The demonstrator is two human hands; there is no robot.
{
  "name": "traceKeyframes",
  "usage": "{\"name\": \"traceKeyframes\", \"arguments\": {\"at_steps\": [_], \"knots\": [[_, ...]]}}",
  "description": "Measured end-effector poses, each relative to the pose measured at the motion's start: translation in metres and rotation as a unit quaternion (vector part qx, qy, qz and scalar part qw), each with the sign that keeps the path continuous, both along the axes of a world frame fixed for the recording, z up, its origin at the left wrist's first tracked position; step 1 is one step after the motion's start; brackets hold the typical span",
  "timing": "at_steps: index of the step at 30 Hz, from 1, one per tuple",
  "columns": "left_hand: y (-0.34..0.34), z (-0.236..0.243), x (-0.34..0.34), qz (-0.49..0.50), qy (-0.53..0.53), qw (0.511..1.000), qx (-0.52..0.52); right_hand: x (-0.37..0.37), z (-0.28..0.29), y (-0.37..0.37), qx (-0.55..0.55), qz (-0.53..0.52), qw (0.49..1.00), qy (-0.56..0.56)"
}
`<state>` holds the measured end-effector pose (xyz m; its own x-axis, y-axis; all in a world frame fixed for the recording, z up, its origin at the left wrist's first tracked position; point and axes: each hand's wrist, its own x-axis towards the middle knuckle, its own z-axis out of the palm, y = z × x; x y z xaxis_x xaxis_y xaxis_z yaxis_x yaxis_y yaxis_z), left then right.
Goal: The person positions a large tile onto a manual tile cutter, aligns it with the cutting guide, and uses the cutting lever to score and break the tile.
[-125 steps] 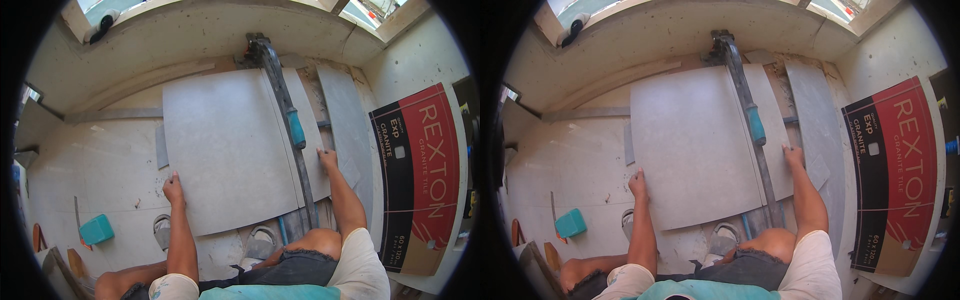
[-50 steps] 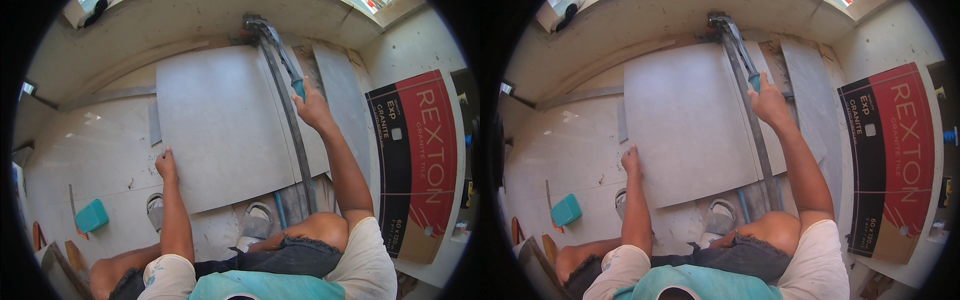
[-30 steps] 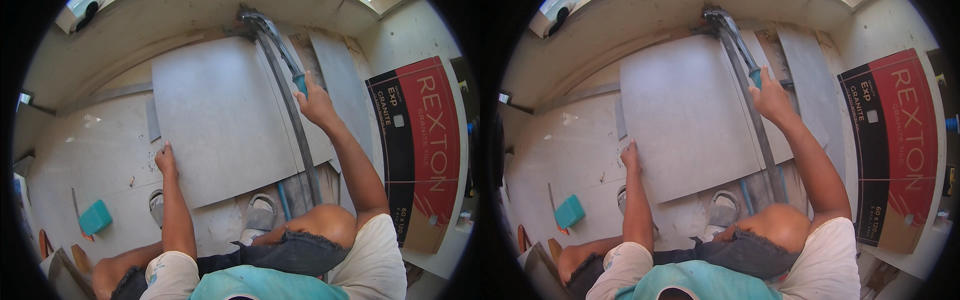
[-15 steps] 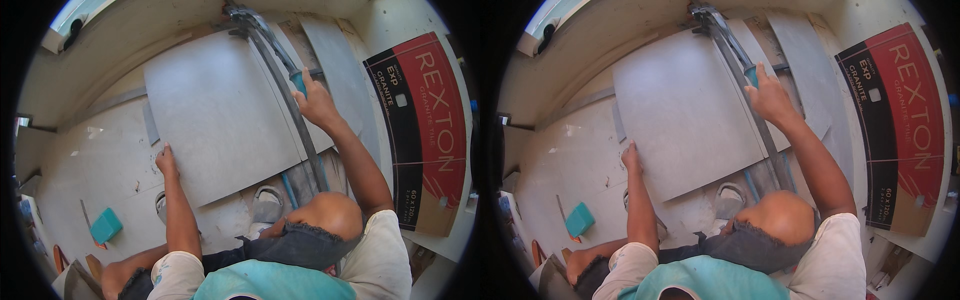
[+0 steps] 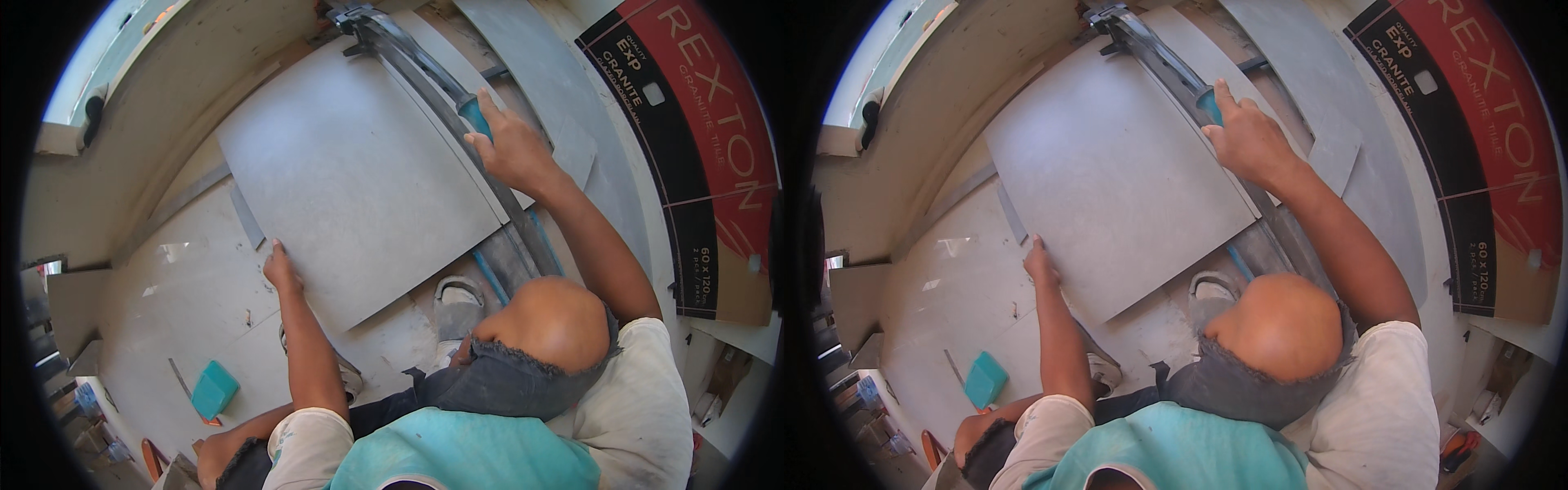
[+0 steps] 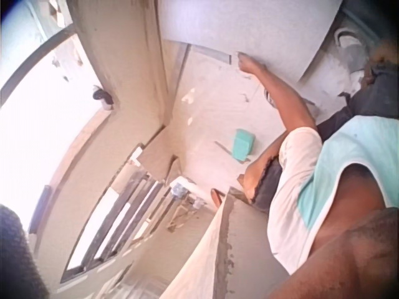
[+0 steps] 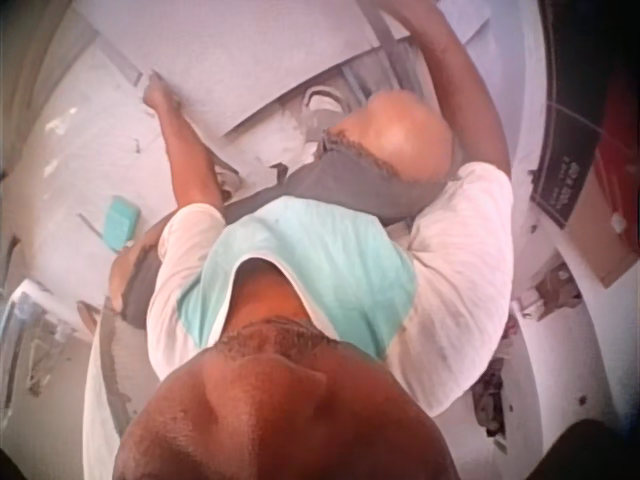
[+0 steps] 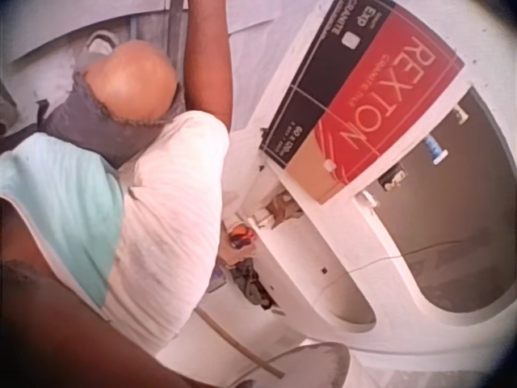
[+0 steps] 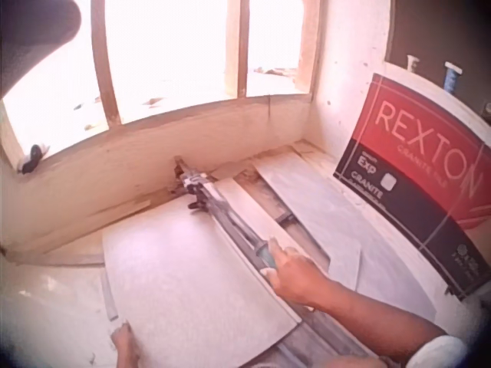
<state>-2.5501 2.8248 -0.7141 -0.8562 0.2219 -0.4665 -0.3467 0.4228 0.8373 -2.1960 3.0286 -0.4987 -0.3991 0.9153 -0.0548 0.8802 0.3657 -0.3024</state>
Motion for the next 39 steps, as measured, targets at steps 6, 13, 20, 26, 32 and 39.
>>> {"name": "traceKeyframes", "arguments": {"at_steps": [6, 13, 20, 26, 32, 39], "knots": [[0.005, 0.008, -0.007, 0.023, 0.041, 0.998, -0.029, 0.008, -0.004, -0.012, -0.007, -0.003, 1.000, 0.000], [0.054, 0.056, -0.028, 0.027, 0.187, 0.981, 0.033, 0.032, -0.007, -0.032, 0.010, 0.001, 1.000, 0.012], [0.142, 0.152, -0.061, -0.058, 0.314, 0.940, 0.124, 0.054, -0.008, -0.061, 0.015, -0.015, 0.999, 0.033], [0.203, 0.222, -0.084, -0.153, 0.377, 0.905, 0.123, 0.075, -0.007, -0.084, 0.025, -0.004, 0.998, 0.049], [0.220, 0.275, -0.118, -0.351, 0.547, 0.754, -0.100, 0.091, -0.005, -0.105, 0.034, -0.004, 0.997, 0.076], [0.187, 0.255, -0.132, -0.478, 0.569, 0.608, -0.278, 0.119, 0.002, -0.132, -0.013, -0.022, 0.997, 0.071]]}}
